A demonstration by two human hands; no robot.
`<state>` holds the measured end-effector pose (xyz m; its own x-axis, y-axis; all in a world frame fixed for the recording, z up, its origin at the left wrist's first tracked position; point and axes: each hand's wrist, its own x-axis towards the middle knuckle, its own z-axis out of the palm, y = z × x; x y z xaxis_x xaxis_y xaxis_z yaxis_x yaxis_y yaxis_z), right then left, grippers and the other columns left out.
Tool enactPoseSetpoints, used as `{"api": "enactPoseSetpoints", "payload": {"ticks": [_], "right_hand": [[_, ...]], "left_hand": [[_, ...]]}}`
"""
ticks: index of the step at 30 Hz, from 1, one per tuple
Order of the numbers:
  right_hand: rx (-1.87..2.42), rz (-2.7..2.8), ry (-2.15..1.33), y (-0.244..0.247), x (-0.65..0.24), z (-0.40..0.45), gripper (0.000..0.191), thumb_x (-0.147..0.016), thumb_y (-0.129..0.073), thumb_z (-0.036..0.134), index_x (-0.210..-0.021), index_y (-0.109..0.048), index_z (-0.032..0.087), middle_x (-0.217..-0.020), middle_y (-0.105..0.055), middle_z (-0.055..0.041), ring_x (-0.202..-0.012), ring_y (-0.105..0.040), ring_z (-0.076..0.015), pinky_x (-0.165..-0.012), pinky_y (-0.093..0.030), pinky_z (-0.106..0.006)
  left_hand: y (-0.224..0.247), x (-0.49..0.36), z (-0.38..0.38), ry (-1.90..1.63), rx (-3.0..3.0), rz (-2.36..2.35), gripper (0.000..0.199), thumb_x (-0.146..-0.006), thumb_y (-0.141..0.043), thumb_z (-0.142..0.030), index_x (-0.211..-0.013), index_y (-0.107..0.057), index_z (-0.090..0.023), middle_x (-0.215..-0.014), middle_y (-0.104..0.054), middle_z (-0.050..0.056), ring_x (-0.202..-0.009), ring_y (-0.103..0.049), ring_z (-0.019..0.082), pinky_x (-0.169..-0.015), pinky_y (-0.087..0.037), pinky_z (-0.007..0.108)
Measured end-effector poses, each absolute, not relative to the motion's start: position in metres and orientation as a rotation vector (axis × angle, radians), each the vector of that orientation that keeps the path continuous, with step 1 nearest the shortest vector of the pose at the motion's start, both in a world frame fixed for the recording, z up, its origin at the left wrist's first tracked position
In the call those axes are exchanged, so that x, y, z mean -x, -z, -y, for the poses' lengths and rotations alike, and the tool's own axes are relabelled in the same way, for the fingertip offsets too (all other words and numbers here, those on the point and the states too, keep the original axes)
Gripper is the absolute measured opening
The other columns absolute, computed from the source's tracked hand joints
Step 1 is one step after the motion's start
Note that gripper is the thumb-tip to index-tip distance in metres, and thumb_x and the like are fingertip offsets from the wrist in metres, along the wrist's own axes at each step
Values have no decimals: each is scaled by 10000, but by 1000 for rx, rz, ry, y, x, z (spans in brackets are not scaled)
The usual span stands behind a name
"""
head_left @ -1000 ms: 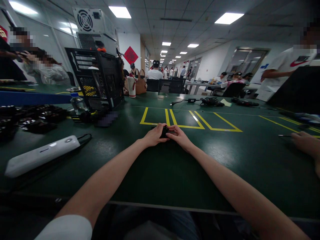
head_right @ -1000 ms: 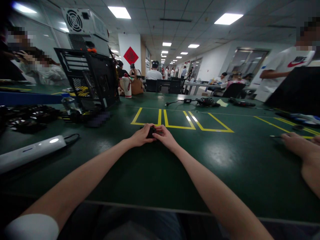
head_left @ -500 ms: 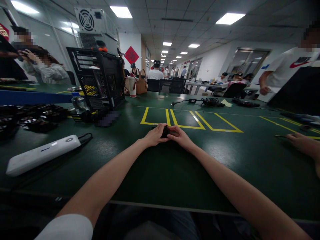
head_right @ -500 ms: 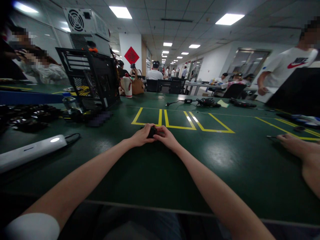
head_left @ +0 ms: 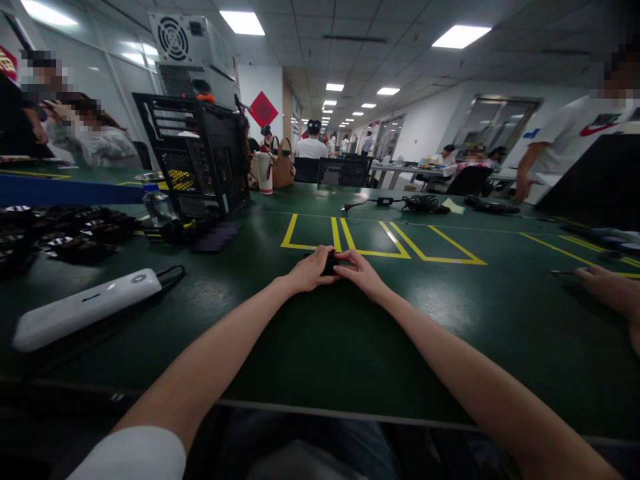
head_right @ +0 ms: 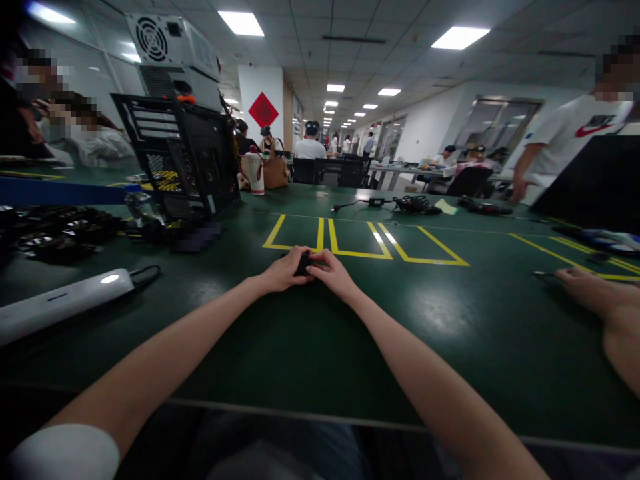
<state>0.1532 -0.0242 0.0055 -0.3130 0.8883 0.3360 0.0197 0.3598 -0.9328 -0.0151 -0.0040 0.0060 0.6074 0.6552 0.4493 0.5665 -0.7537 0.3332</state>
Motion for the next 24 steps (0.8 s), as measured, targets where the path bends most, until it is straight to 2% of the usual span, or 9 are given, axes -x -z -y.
{"api": "enactPoseSetpoints", "payload": {"ticks": [3,8,12,16,21,24], "right_hand": [[856,1617,-1099,-5,-153,21,248,-648,-617,266,-861,-511,196,-927,-556,-16,-820,-566,-136,-792,-449,-336],[858,1670,-1122,-6,-155,21,324,-663,-603,252,-968,-499,211,-1025,-532,-38,-905,-555,-157,-829,-435,-357],[792,1666,-1149,-6,-155,23,325,-624,-638,221,-918,-498,220,-1033,-522,-21,-939,-544,-162,-827,-443,-342],[833,1643,-1077,-5,-154,23,237,-663,-607,276,-868,-513,202,-956,-540,-20,-863,-559,-147,-811,-446,-348],[892,1654,-1076,-4,-155,19,329,-664,-609,276,-967,-501,210,-988,-537,-38,-898,-553,-164,-829,-436,-375],[827,1671,-1110,-3,-157,18,328,-632,-636,243,-934,-510,211,-1004,-540,-27,-933,-545,-161,-868,-416,-364]], "left_hand": [[-6,15,4,-855,-2673,-1020,587,-712,-532,-406,-1166,-238,-180,-1114,-382,103,-1006,-460,243,-805,-420,394],[-9,16,6,-844,-2670,-1016,585,-717,-529,-405,-1169,-234,-181,-1100,-390,104,-996,-464,243,-789,-427,391],[-11,16,8,-824,-2644,-1015,577,-713,-535,-401,-1165,-246,-189,-1101,-389,101,-980,-476,240,-782,-428,393],[-11,16,7,-835,-2646,-1008,584,-709,-538,-409,-1164,-249,-183,-1105,-387,102,-997,-468,246,-804,-416,397],[-10,16,5,-828,-2654,-1017,589,-714,-526,-422,-1170,-242,-179,-1111,-385,104,-1003,-464,246,-811,-414,395],[-10,16,5,-825,-2645,-1031,593,-711,-529,-422,-1172,-240,-185,-1108,-386,102,-996,-469,245,-811,-411,396]]}}
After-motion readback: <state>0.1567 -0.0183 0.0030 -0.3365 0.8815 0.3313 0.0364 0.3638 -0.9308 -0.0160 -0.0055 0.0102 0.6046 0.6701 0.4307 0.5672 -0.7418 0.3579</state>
